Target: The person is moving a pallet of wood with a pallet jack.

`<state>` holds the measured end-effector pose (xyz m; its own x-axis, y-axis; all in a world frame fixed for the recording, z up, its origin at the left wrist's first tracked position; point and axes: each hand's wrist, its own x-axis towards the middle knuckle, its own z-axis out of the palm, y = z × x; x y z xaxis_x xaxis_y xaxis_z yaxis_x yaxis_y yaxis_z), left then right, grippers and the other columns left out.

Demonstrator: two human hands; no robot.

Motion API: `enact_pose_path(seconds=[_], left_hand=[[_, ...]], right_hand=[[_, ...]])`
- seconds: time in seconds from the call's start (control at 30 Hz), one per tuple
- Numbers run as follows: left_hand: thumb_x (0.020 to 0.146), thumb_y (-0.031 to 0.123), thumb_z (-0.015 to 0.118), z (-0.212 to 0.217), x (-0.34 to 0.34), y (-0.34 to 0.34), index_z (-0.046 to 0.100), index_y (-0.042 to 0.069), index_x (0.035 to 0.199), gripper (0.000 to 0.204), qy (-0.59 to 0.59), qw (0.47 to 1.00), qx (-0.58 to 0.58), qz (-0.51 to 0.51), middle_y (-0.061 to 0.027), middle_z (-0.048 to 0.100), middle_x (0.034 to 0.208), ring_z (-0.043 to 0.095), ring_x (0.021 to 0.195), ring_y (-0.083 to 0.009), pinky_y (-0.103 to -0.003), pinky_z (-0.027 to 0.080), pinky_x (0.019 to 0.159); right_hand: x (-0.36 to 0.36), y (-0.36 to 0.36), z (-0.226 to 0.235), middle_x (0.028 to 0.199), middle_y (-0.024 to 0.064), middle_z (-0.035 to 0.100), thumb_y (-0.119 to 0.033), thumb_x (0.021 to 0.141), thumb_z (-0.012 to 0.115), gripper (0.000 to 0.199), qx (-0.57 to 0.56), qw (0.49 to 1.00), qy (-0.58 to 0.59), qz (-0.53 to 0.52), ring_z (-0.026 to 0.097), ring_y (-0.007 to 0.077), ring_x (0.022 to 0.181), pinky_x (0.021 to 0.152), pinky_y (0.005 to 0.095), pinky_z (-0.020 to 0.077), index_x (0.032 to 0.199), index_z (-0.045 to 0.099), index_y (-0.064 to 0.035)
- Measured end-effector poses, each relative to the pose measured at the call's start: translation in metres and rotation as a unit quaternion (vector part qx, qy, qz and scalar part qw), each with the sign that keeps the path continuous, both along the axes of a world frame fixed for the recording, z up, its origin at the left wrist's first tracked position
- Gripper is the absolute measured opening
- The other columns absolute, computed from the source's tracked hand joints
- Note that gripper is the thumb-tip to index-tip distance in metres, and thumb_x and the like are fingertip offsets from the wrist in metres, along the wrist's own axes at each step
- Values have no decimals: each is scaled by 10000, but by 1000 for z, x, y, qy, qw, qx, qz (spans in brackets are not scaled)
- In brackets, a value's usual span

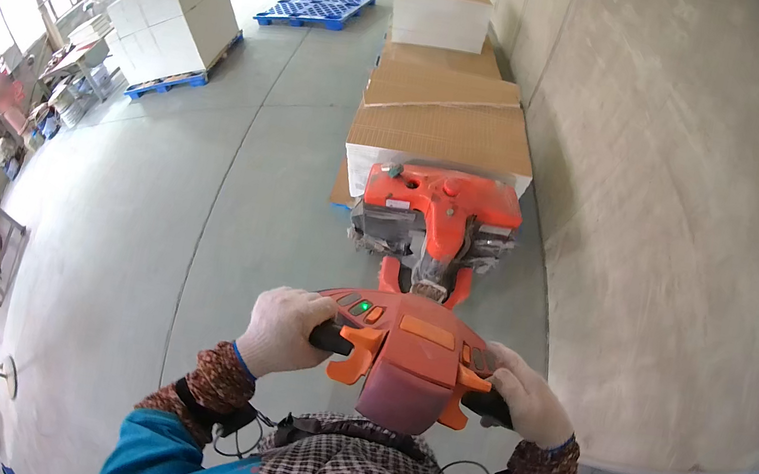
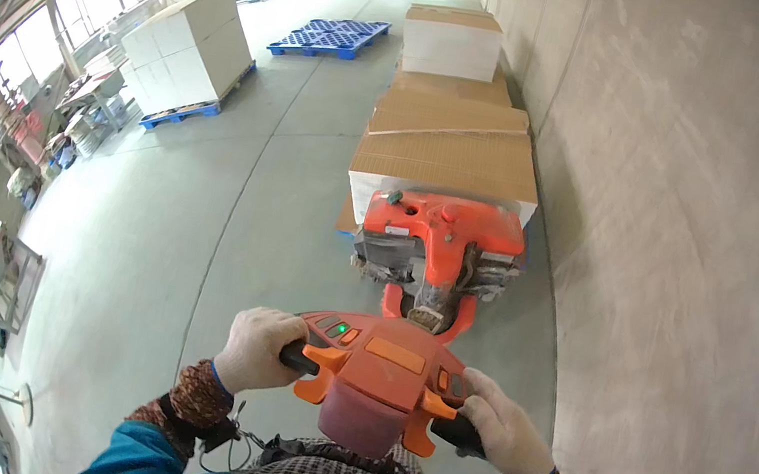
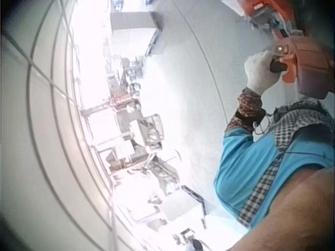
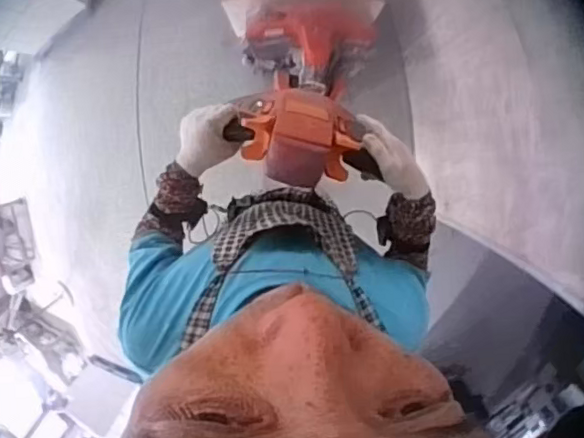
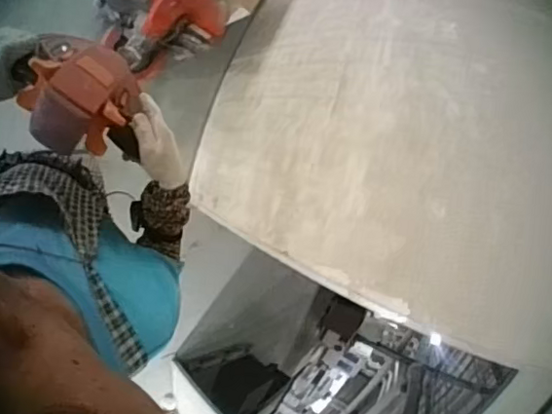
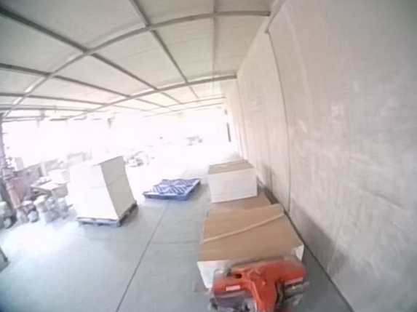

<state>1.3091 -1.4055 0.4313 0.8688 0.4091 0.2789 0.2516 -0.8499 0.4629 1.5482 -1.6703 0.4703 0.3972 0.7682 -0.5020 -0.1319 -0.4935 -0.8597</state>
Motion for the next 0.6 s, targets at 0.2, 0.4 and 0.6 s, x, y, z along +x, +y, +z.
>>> enact_pose_path(seconds=[0.2,0.4,0.6], left_hand=[[603,168,823,-19,128,110,595,143,751,273,-11,998,60,13,-40,624,716,636,700,-303,-421,487,629],[690,199,785,-95,220,162,600,127,779,217,82,996,31,5,-27,621,747,650,760,-278,-423,496,695],[721,198,761,-211,198,193,603,120,781,186,147,988,24,-33,-45,638,780,659,804,-283,-427,501,739]], right_hand=[[154,121,-55,1215,197,664,-235,1007,470,582,37,990,-113,80,682,248,1029,948,361,519,1504,410,63],[245,181,-140,1242,225,665,-176,992,458,558,6,993,-104,55,689,257,1026,931,361,524,1506,438,41],[211,202,-270,1203,183,697,-134,997,459,508,26,991,-116,58,703,252,975,922,349,535,1476,491,32]])
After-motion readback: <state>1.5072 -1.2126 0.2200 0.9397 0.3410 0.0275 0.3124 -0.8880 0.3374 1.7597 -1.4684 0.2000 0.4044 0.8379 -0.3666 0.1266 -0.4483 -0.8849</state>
